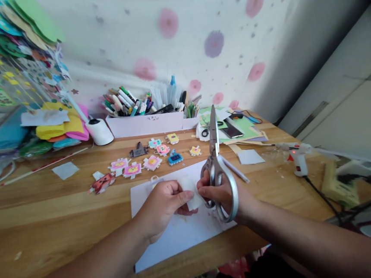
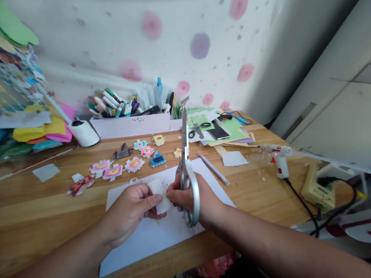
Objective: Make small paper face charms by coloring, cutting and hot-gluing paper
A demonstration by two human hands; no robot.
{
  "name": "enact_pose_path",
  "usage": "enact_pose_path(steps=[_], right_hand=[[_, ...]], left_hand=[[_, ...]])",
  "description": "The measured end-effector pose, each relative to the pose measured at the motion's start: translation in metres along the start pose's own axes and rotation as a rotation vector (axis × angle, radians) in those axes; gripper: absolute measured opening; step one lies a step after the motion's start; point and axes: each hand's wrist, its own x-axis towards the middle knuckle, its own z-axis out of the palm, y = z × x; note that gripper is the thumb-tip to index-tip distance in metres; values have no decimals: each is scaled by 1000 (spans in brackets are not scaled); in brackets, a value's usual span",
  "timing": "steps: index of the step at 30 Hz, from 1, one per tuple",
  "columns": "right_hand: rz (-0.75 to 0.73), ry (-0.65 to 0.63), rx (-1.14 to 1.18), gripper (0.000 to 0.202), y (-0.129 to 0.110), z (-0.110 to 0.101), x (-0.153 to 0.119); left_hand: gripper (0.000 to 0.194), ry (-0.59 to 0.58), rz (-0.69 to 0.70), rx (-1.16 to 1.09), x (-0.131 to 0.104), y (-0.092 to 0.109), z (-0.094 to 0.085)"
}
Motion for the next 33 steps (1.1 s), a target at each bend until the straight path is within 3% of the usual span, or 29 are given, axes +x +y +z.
enact_pose_path(steps=[7,13,19,22,24,29,33], right_hand=[[-18,-6,-67,17,10,-1,9],[-23,77,-142,13,5,-8,24],[-11,405,-178,11,-10,-70,97],[37,522,-185,27,-13,-107,132],[55,571,-183,31,-15,-127,142],[-12,631,-183,26,-24,-155,122],[-117,554,-165,30,-25,-143,73]], left_hand=[[30,-43,14,68,2,2,-2],[27,27,0,104,4,6,-4],[28,80,23,61,5,7,-8],[31,85,5,66,5,8,-8],[31,83,8,66,4,8,-8],[29,136,57,87,5,7,-9],[29,175,108,48,8,6,-12]])
